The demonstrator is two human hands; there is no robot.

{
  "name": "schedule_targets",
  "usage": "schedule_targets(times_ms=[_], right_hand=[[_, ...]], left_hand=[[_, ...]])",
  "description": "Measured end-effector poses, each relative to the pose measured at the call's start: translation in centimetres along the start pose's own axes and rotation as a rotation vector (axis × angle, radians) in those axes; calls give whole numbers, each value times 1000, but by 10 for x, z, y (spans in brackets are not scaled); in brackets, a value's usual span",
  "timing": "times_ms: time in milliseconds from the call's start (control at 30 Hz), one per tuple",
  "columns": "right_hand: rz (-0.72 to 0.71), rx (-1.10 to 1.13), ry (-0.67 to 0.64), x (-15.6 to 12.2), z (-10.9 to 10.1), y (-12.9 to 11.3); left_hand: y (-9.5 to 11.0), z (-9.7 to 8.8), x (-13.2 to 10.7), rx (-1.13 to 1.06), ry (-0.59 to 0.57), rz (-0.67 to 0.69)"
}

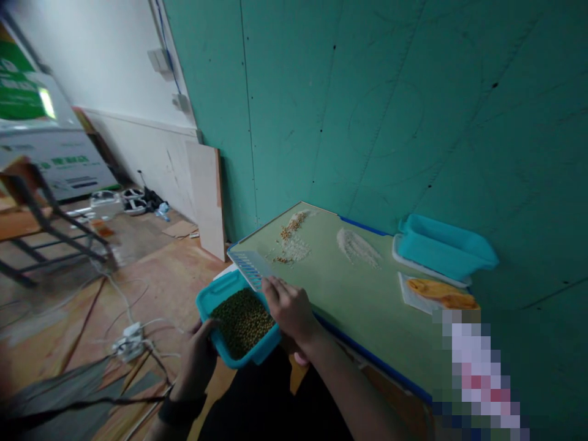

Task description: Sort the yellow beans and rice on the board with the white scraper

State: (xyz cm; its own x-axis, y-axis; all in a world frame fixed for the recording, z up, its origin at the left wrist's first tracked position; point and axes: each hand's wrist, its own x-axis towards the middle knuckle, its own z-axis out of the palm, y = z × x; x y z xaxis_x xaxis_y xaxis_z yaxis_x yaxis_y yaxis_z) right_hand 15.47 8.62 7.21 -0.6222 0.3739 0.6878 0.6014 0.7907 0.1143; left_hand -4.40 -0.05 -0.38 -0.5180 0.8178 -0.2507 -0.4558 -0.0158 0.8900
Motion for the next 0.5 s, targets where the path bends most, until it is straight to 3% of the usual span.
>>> schedule_targets(times_ms=[133,267,400,500], right_hand=[[41,-7,13,-22,-11,14],[101,38,116,-31,-23,28],[342,54,234,-9,-27,55],[560,244,194,16,-16,85]], left_hand=[[-3,1,-2,0,5,-23],[-6,2,-4,10,-13,-32],[-8,3,-7,25,-24,-37],[-9,5,-9,24,-31,-40]])
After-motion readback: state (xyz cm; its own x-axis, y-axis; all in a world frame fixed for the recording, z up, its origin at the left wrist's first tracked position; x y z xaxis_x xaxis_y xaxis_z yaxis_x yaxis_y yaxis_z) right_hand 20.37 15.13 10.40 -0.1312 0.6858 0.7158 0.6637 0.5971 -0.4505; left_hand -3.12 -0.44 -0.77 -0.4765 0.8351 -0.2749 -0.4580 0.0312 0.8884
